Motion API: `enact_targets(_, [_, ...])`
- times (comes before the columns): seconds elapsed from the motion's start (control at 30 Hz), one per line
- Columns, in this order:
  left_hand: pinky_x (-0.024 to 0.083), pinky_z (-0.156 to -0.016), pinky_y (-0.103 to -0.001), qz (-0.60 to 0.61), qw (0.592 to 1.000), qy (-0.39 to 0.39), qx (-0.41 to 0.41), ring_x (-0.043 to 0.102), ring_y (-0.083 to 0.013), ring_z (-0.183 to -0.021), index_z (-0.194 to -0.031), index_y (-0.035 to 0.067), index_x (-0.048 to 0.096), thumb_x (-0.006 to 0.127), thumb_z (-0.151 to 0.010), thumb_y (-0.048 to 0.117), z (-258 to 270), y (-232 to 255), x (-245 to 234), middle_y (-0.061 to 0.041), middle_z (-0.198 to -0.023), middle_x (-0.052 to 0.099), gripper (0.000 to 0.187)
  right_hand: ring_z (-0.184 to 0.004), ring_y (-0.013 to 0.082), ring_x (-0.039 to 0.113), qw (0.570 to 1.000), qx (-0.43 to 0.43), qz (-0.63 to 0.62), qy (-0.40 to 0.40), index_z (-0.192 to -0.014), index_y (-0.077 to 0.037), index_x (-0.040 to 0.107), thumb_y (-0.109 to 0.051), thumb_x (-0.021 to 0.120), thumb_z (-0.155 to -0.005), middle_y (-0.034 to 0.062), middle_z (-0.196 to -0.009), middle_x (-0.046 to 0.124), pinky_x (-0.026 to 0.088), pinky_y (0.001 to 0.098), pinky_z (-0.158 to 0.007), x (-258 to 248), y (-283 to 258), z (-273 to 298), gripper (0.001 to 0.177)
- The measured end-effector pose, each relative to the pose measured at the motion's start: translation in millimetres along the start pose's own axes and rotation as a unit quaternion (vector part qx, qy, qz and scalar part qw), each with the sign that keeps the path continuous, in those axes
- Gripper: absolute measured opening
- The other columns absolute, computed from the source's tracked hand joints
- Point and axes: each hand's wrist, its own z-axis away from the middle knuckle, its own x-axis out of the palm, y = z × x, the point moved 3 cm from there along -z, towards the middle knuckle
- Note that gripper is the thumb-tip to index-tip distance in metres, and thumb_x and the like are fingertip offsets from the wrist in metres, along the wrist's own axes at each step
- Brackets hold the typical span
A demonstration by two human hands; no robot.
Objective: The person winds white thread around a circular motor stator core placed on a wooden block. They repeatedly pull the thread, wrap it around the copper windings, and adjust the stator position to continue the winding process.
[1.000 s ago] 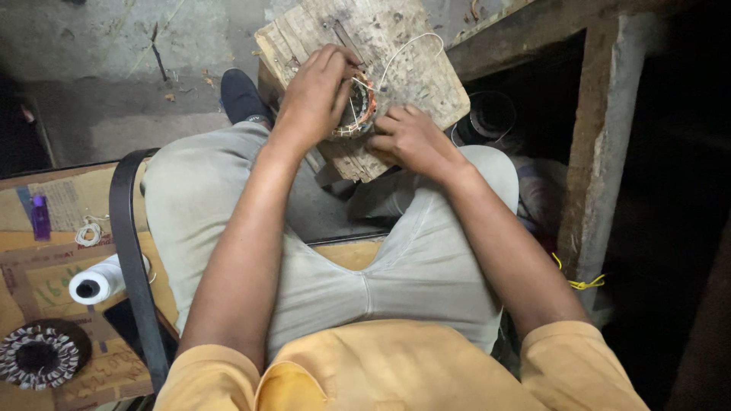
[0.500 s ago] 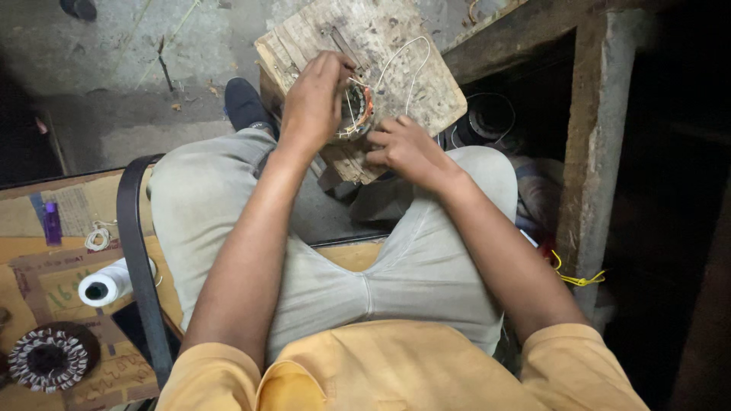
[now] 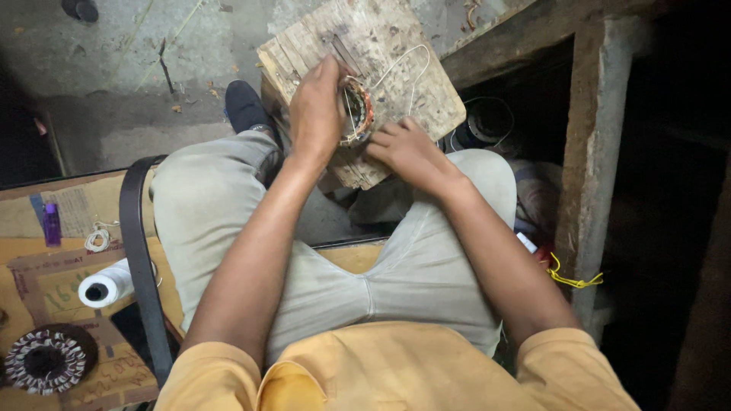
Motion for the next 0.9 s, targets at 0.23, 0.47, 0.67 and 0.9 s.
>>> enact_targets(0.23, [0.05, -0.081, -0.049, -0.006, 1.0, 0.019, 0.01, 0.065, -0.0417, -0.1, -0.105, 0.003, 0.058, 0.055, -0.09, -0.005, -0.1, -6.2, 5.3, -0.019, -0.102, 0.068, 0.017, -0.111, 0.0269, 0.06, 0.991, 0.084, -0.081, 0.068, -0.102, -0.013, 0.073, -0.014, 0.069, -0.085, 0.0037, -0.107, 0.067, 0.043, 0.0429, -0.093, -34.1, 1.3, 3.1, 0.018])
enact_targets(0.47, [0.05, -0.081, -0.05, -0.025, 0.999, 0.021, 0.012, 0.066, -0.0399, -0.098, -0.104, 0.003, 0.056, 0.059, -0.094, 0.004, 0.5, -4.6, 3.9, -0.018, -0.101, 0.068, 0.011, -0.098, 0.0293, 0.069, 0.905, 0.261, -0.303, 0.145, -0.11, -0.01, 0.072, -0.016, 0.073, -0.093, 0.0099, -0.108, 0.07, 0.053, 0.0392, -0.086, -60.4, 4.2, -24.6, 0.018])
enact_targets(0.67, [0.051, -0.078, -0.049, -0.029, 0.999, 0.021, -0.008, 0.066, -0.0388, -0.098, -0.104, 0.005, 0.059, 0.062, -0.098, 0.011, -2.0, -7.7, 8.2, -0.016, -0.1, 0.069, 0.008, -0.106, 0.0377, 0.064, 0.93, 0.219, -0.196, 0.221, -0.111, -0.003, 0.072, -0.01, 0.076, -0.09, 0.017, -0.109, 0.068, 0.05, 0.0435, -0.093, -41.0, -26.2, -39.2, 0.022])
enact_targets(0.9, [0.051, -0.075, -0.049, -0.019, 0.999, 0.024, -0.013, 0.066, -0.0395, -0.097, -0.107, 0.005, 0.058, 0.062, -0.098, 0.013, -3.2, -5.6, 6.0, -0.016, -0.1, 0.069, 0.013, -0.093, 0.028, 0.066, 0.901, 0.256, -0.315, 0.153, -0.099, -0.008, 0.072, -0.017, 0.085, -0.079, 0.0069, -0.098, 0.073, 0.052, 0.039, -0.084, -31.5, -0.4, -44.1, 0.025])
